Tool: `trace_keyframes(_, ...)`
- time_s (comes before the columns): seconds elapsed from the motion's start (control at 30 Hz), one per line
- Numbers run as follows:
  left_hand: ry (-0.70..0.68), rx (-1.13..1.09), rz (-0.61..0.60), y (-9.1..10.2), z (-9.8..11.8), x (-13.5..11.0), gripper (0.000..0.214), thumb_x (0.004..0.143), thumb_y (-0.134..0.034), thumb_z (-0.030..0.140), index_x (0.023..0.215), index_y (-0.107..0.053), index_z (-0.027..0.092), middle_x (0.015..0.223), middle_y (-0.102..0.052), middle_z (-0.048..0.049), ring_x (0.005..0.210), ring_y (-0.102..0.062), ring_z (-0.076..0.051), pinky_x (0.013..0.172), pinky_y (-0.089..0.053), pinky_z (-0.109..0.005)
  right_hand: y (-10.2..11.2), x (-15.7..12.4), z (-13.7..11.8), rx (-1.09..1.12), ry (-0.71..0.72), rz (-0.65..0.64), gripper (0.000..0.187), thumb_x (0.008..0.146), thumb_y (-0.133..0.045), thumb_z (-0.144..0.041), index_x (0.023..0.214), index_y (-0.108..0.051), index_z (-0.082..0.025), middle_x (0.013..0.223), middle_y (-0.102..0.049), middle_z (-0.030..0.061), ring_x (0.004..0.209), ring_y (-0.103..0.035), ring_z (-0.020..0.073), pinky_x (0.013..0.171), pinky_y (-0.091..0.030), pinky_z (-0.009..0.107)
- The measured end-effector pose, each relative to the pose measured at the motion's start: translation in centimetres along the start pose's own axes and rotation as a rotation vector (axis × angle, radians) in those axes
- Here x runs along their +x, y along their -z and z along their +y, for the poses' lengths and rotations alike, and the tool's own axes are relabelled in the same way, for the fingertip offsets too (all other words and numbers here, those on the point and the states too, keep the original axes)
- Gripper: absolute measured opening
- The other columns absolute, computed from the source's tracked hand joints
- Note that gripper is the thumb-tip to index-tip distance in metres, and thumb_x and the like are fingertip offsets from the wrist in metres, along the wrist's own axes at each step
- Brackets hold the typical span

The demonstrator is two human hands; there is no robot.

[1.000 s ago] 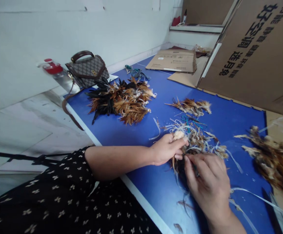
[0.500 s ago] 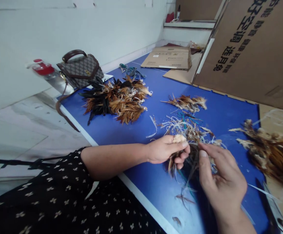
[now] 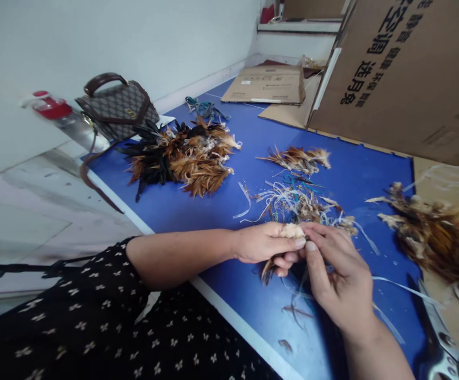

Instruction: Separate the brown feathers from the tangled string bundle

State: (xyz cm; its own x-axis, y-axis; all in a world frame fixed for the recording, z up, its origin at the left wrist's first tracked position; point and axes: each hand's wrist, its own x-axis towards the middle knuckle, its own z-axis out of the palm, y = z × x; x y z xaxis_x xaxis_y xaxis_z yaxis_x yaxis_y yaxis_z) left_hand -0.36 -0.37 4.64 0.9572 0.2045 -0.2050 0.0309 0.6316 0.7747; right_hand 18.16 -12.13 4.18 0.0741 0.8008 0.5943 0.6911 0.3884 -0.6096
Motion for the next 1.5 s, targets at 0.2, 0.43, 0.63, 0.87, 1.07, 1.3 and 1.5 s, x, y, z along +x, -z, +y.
trace_keyframes(0.2, 0.083, 0.031, -0.074, 0.2, -0.7, 0.0, 0.026, 0.112, -0.072, 0.031, 0.091, -0.062, 0.020, 0.073, -0.047, 0.0073, 0.058, -0.040, -0.007, 0.064, -0.051, -0.028, 0.5, 0.4, -0.3, 0.029, 0.070, -0.091, 0.057, 0.115, -0.066, -0.023, 0.171, -0.068, -0.039, 0.160, -0.079, 0.0073, 0.141, -0.078, 0.0321, 0.121, -0.061, 0.058)
trace_keyframes(0.43, 0.079, 0.140, -0.080, 0.5, -1.1, 0.6, 0.029, 0.114, -0.060, 0.023, 0.084, -0.058, 0.021, 0.070, -0.050, 0.0057, 0.057, -0.047, -0.008, 0.067, -0.058, -0.031, 0.0, 0.9, -0.8, 0.080, 0.143, -0.202, 0.060, 0.113, -0.065, -0.017, 0.169, -0.070, -0.038, 0.154, -0.083, 0.0050, 0.140, -0.079, 0.0305, 0.123, -0.063, 0.056)
trace_keyframes(0.63, 0.054, 0.156, -0.109, 0.6, -0.9, 0.6, 0.032, 0.112, -0.067, 0.026, 0.082, -0.057, 0.021, 0.069, -0.050, 0.0066, 0.056, -0.047, -0.008, 0.065, -0.058, -0.029, 0.1, 0.8, -0.7, 0.094, 0.133, -0.204, 0.063, 0.113, -0.066, -0.016, 0.171, -0.067, -0.038, 0.160, -0.080, 0.0057, 0.145, -0.078, 0.0308, 0.125, -0.063, 0.057)
trace_keyframes(0.87, 0.038, 0.176, -0.085, 1.1, -1.6, 0.7, 0.031, 0.105, -0.075, 0.025, 0.079, -0.058, 0.020, 0.066, -0.051, 0.0071, 0.055, -0.047, -0.008, 0.062, -0.054, -0.028, -1.0, 0.7, -1.2, 0.050, 0.186, -0.236, 0.066, 0.112, -0.067, -0.015, 0.174, -0.064, -0.035, 0.162, -0.078, 0.0084, 0.148, -0.077, 0.0305, 0.126, -0.063, 0.057)
trace_keyframes(1.07, 0.090, 0.108, -0.009, 0.6, -0.7, 0.1, 0.035, 0.107, -0.080, 0.036, 0.083, -0.063, 0.018, 0.070, -0.055, 0.0046, 0.056, -0.046, -0.007, 0.057, -0.047, -0.025, -0.2, 0.5, -0.9, 0.009, 0.126, -0.130, 0.058, 0.114, -0.069, -0.019, 0.170, -0.069, -0.035, 0.158, -0.080, 0.0080, 0.141, -0.080, 0.0285, 0.123, -0.065, 0.051)
trace_keyframes(1.3, 0.135, 0.010, 0.171, -1.0, 1.0, -0.6, 0.045, 0.106, -0.086, 0.053, 0.091, -0.059, 0.020, 0.069, -0.040, 0.0108, 0.054, -0.024, -0.004, 0.051, -0.020, -0.018, 5.1, -0.9, 5.4, -0.580, -0.236, 0.254, 0.035, 0.112, -0.069, -0.052, 0.117, -0.092, -0.026, 0.105, -0.088, 0.0106, 0.099, -0.082, 0.0331, 0.101, -0.067, 0.057)
trace_keyframes(1.5, 0.034, -0.067, 0.398, -1.2, 1.4, -0.3, 0.037, 0.119, -0.062, 0.041, 0.089, -0.051, 0.022, 0.070, -0.037, 0.0106, 0.053, -0.020, -0.005, 0.050, -0.015, -0.020, 4.4, -1.1, 6.8, -0.560, -0.225, 0.132, 0.037, 0.108, -0.070, -0.058, 0.104, -0.090, -0.027, 0.092, -0.082, 0.0059, 0.087, -0.075, 0.0263, 0.085, -0.062, 0.045)
